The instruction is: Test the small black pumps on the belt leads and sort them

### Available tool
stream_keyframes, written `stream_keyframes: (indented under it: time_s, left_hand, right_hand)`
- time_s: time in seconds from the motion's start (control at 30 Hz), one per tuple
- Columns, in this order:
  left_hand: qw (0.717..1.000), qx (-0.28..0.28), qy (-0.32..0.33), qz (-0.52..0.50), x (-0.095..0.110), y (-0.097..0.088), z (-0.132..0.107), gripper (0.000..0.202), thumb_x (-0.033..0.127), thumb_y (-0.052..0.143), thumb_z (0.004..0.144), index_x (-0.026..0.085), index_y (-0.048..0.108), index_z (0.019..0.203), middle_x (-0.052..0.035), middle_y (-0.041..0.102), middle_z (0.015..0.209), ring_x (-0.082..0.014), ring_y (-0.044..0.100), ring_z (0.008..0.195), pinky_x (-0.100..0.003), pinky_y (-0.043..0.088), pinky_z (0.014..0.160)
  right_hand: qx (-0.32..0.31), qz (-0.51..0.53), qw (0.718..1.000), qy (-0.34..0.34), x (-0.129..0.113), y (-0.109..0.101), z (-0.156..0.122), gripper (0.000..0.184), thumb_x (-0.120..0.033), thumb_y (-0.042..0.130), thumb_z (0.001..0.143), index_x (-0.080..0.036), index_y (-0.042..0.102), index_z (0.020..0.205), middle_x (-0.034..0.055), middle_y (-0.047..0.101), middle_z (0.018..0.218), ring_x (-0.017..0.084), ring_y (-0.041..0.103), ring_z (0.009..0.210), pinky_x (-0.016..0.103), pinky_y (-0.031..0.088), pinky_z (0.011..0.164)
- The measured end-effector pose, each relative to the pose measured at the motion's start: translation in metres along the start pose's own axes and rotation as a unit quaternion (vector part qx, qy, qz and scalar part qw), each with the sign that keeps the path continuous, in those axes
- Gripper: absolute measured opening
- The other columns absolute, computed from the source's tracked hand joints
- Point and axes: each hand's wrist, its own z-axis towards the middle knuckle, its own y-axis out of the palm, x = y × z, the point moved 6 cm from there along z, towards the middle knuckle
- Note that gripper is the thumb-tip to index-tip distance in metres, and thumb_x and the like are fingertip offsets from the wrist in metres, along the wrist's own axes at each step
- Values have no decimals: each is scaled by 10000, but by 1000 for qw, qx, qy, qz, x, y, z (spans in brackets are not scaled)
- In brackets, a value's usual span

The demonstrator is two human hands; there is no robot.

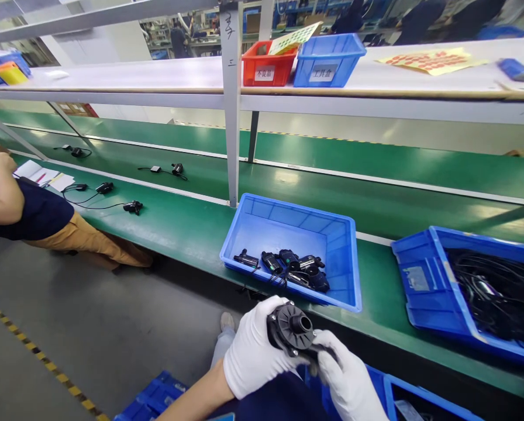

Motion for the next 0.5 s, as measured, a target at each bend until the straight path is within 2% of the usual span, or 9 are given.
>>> stream_keyframes:
  time_s: [0.07, 0.13, 0.2, 0.27, 0.33, 0.4, 0.47, 0.5]
  left_hand:
    - [998, -49, -20, -45, -7, -3, -1, 886, 575, 950, 601, 214, 609, 1334, -94, 730, 1233, -309, 689, 1131, -444, 535, 1040]
    - [988, -103, -29, -109, -12, -10, -1, 846, 749, 789, 725, 195, 609, 1338, -119, 735, 1231, -304, 703, 1106, -449, 552, 999]
    - [982, -96, -31, -160, -15, -24, 2, 743, 797, 507, 912, 158, 640, 1266, -147, 748, 1177, -273, 726, 1012, -432, 572, 929]
    - [984, -43, -35, -168, -16, -38, 5, 678, 724, 365, 1010, 142, 672, 1168, -149, 757, 1112, -239, 726, 924, -407, 577, 883]
    - [990, -1, -35, -140, -12, -44, 5, 605, 655, 377, 1040, 146, 691, 1138, -136, 755, 1100, -231, 718, 935, -402, 567, 914]
    - [995, 4, -30, -99, -5, -39, 3, 541, 616, 439, 1036, 165, 687, 1204, -130, 734, 1178, -246, 707, 1025, -420, 546, 988]
    - [997, 10, -39, -69, -1, -30, 1, 589, 606, 653, 932, 198, 614, 1355, -132, 679, 1322, -286, 666, 1172, -449, 506, 1073]
    - [996, 15, -50, -67, -1, -26, 1, 726, 580, 767, 850, 216, 546, 1438, -132, 640, 1396, -304, 628, 1249, -461, 473, 1118]
  right_hand:
    - [12, 69, 995, 76, -5, 4, 2, 627, -832, 659, 777, -210, 607, 720, -4, 583, 585, 120, 449, 470, 247, 382, 470]
    - [11, 174, 972, 155, -10, 11, 7, 658, -852, 658, 754, -214, 508, 688, -58, 446, 494, 73, 323, 409, 195, 280, 404]
    - [23, 251, 945, 209, -16, 14, 15, 715, -874, 735, 635, -225, 438, 674, -110, 305, 453, 40, 206, 392, 155, 183, 366]
    - [13, 276, 930, 243, -20, 17, 23, 767, -867, 815, 491, -231, 423, 660, -139, 225, 448, 24, 148, 394, 135, 123, 347]
    - [-3, 270, 927, 258, -23, 18, 28, 784, -877, 816, 459, -232, 403, 625, -135, 232, 447, 17, 142, 389, 136, 105, 342]
    - [-9, 237, 940, 245, -27, 18, 31, 771, -910, 745, 545, -230, 384, 586, -118, 264, 442, 19, 149, 381, 154, 119, 348]
    - [-5, 154, 972, 179, -35, 17, 32, 737, -901, 633, 718, -224, 389, 560, -76, 348, 456, 42, 226, 393, 184, 203, 373]
    - [-2, 107, 985, 136, -40, 18, 32, 716, -876, 600, 781, -218, 426, 561, -50, 408, 478, 63, 297, 416, 202, 270, 401]
